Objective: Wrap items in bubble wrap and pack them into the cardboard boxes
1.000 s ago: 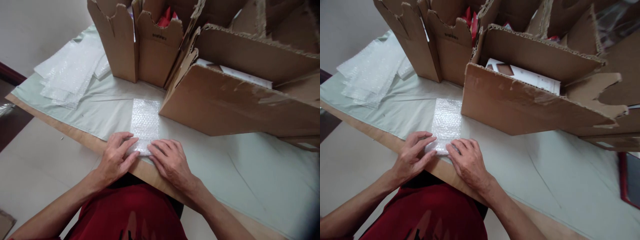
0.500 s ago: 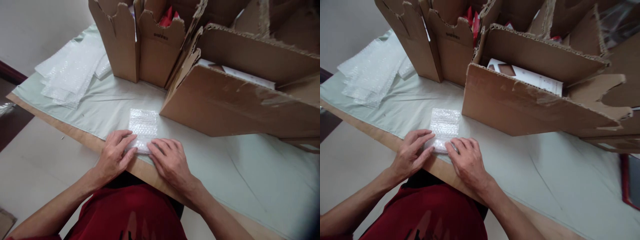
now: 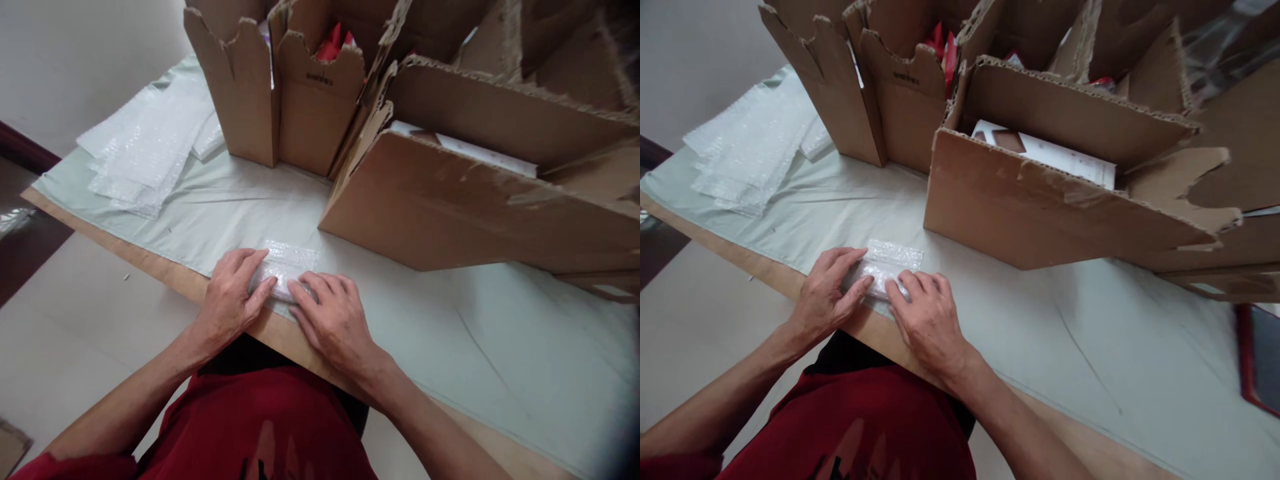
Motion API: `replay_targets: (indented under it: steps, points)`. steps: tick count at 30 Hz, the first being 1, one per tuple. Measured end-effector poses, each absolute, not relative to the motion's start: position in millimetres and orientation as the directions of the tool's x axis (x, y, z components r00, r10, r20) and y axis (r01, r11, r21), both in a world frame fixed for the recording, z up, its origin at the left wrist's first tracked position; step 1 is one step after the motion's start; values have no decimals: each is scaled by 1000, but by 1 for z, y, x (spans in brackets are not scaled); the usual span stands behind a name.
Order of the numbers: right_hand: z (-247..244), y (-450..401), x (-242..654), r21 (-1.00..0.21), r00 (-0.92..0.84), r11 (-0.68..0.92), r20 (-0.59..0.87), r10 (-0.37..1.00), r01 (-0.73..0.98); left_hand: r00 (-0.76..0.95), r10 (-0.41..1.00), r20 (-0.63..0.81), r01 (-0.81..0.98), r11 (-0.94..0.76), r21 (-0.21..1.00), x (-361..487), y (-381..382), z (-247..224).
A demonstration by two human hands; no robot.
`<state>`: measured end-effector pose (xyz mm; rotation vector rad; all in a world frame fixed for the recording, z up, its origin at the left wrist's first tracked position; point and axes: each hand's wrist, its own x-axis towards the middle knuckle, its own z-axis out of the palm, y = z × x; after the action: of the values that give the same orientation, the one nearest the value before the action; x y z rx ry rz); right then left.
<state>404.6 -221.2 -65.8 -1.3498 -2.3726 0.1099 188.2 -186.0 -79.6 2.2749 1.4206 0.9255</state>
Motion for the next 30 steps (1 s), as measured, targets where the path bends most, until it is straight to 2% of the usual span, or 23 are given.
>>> replay_targets:
  steps: [2,5,7,9,12,14,17,20,25,27,30]
  points:
    - [-66,-214,405,-361,-372,472,314,874,804,168,939,299,610,-338,717,186,-196,-78]
    - [-64,-211,406,-588,-180,341,315,932,734,61,994,91,328,-106,939,189,-216,-77]
    - [-62,-217,403,-685,-115,289,288,951,669,120,993,-15,135,-1,991,198,-224,-75]
    - [-61,-228,400,-746,-110,266,253,961,610,185,981,-55,11,54,998,211,-227,-72]
    - [-58,-244,403,-777,-116,261,239,964,572,226,973,-49,-40,59,997,224,-223,-63]
    - [-53,-252,415,-804,-91,206,187,978,558,282,959,-33,39,23,999,228,-223,-58]
    - [-39,-261,440,-907,-86,12,-27,996,420,421,907,16,207,-114,972,232,-229,-56]
    - [-22,-269,458,-944,-138,-112,-161,977,311,554,830,64,247,-237,939,242,-237,-62]
    - [-6,-277,481,-919,-88,-61,-103,991,390,720,679,147,293,-488,822,257,-222,-44]
    - [2,-281,498,-902,-55,-24,-53,997,430,714,652,254,290,-605,741,259,-200,-16]
    - [20,-290,536,-887,16,42,55,998,459,607,637,475,270,-728,630,269,-161,44]
